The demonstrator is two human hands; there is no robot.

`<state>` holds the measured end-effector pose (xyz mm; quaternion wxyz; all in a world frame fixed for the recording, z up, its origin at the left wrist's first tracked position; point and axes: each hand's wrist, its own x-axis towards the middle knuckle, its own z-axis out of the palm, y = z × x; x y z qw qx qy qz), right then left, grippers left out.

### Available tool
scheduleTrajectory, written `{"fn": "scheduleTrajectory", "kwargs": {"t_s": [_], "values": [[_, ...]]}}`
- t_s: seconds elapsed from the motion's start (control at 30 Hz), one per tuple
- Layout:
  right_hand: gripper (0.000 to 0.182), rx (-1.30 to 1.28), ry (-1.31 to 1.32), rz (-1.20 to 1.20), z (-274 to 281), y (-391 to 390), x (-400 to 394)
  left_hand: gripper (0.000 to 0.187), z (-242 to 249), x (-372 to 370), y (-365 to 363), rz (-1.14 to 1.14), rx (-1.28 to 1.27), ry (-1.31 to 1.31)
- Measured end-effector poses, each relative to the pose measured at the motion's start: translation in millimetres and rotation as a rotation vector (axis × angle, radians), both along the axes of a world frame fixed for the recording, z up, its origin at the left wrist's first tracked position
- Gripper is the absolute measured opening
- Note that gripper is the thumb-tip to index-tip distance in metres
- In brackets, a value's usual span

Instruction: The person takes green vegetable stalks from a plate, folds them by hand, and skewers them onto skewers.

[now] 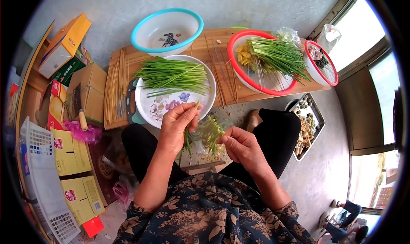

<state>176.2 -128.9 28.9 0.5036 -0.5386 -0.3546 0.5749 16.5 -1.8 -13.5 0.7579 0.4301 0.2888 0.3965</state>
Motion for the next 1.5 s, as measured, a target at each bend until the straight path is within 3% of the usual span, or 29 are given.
{"fn": "scheduleTrajectory", "kwargs": {"t_s": [0.97, 1.5], "values": [[0.02, -0.028, -0.017, 0.007, -2, -1, -5, 0.025, -4, -3, 1, 0.013, 0.009, 0.01], [0.02, -0.015, 0.02, 0.044, 0, -5, -2, 0.019, 0, -14, 9, -0.158, 0.02, 0.04]]}}
